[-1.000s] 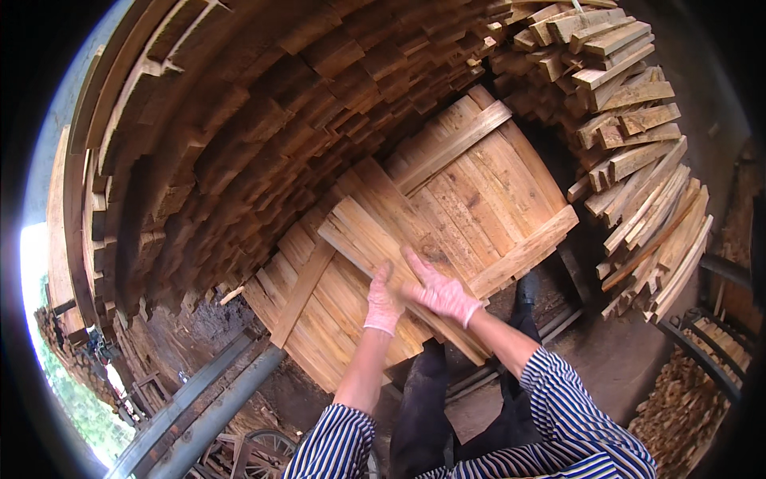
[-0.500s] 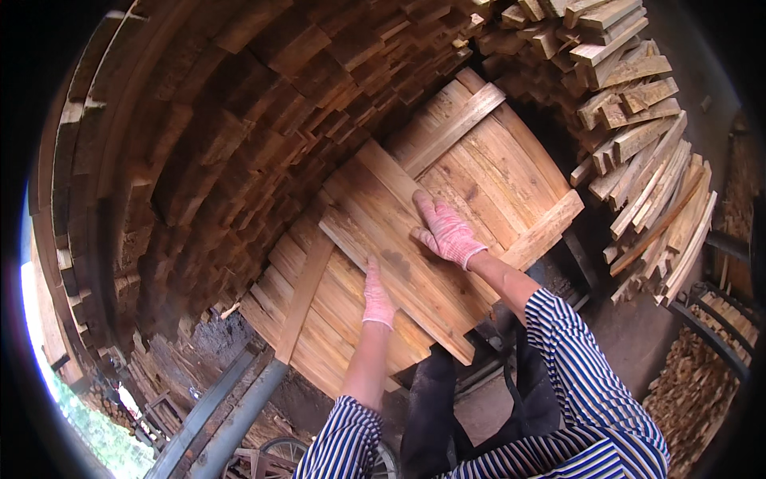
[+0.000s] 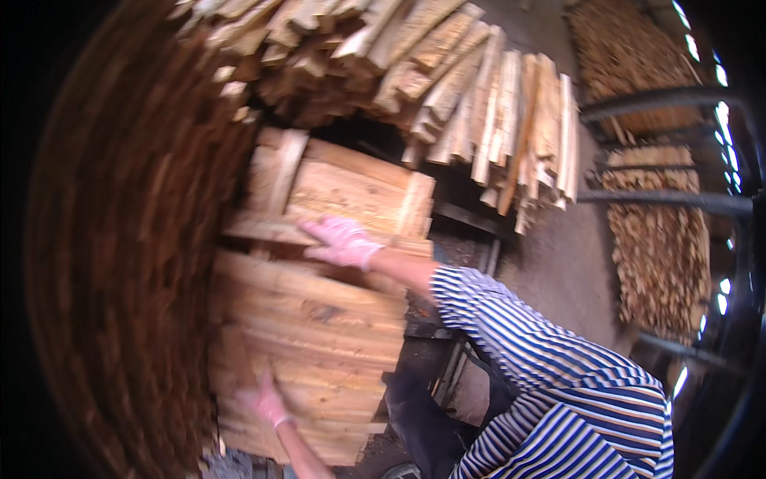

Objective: The person repeatedly picks up small wooden planks from a pile and stacks them neatly on a growing pile. The person wears pink gloves and handles the planks one by one or in small groups, aligning them as they stack.

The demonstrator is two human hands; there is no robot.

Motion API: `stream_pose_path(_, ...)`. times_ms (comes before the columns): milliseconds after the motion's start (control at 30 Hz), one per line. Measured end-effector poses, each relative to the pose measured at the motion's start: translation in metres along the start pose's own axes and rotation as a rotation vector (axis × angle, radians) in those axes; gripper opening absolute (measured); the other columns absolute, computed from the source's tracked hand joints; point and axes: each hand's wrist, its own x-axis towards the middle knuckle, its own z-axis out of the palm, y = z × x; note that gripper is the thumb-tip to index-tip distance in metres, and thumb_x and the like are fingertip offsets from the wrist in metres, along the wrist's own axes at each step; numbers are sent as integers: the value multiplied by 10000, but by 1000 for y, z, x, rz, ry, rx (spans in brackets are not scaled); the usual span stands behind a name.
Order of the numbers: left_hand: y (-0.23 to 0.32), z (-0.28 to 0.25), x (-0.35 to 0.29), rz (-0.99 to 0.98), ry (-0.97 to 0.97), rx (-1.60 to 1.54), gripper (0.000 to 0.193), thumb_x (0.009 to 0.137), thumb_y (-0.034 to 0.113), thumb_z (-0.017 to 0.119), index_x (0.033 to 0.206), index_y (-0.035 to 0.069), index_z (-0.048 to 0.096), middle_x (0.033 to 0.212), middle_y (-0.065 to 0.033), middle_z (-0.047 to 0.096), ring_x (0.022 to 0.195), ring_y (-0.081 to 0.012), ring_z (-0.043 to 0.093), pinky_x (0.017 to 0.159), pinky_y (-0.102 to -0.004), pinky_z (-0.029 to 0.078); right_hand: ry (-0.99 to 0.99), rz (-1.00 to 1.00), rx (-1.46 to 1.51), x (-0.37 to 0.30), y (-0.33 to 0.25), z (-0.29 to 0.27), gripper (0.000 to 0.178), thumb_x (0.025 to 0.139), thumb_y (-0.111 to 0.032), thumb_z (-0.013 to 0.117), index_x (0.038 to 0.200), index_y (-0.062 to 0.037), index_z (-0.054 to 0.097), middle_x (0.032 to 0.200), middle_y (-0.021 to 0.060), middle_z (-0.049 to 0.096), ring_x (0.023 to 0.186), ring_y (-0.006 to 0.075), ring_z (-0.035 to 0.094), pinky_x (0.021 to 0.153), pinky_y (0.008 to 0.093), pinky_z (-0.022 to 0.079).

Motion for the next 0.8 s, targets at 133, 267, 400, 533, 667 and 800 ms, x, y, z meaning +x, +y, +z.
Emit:
stream_pose_path(133, -154, -63, 10, 42, -110, 197, 934, 814, 226, 824, 1557, -44, 326, 1585, -244, 398, 1462, -346, 381, 1223, -361, 275, -213, -37, 49, -6, -63, 57, 851, 898, -549, 620, 1584, -134, 337, 1380, 268, 511, 1237, 432, 539, 993, 562, 464)
stream_pose_path(267, -137, -90, 18, -113, -176, 360, 959, 788, 178, 818, 1587, 31, 310, 1566, -282, 399, 1447, -378, 385, 1211, -381, 292, -223, -122, 83, -8, -56, 52, 875, 930, -598, 562, 1595, -95, 299, 1401, 316, 462, 1285, 458, 486, 1073, 518, 414)
stream_pose_path(400, -152, -103, 49, 25, -42, 518, 988, 791, 245, 832, 1560, -63, 292, 1602, -281, 341, 1489, -345, 335, 1234, -348, 245, -80, 25, 417, -36, -42, 45, 877, 982, -606, 482, 1618, -67, 210, 1648, 280, 222, 1517, 386, 282, 1250, 405, 222)
stream_pose_path(533, 52, -21, 10, 84, 12, 187, 827, 904, 296, 774, 1535, -42, 361, 1551, -250, 433, 1422, -367, 430, 1194, -418, 331, 292, 488, 744, -90, 61, -8, 852, 1008, -564, 489, 1605, -18, 222, 1631, 235, 308, 1528, 333, 282, 1236, 377, 247)
stream_pose_path(667, 213, 64, -17, 281, -336, -323, 620, 986, 213, 686, 1483, -55, 432, 1484, -219, 502, 1382, -303, 476, 1175, -414, 358, 711, 678, 564, -27, 134, -124, 917, 969, -608, 539, 1616, -53, 200, 1586, 262, 373, 1454, 372, 407, 1186, 402, 332)
stream_pose_path(800, 358, 186, -27, 231, -660, -622, 596, 961, 140, 704, 1477, -32, 458, 1467, -178, 522, 1381, -267, 477, 1163, -394, 377, 673, 734, 1085, 47, 168, -219, 1053, 842, -603, 699, 1588, -32, 223, 1454, 283, 503, 1243, 378, 585, 1025, 462, 483)
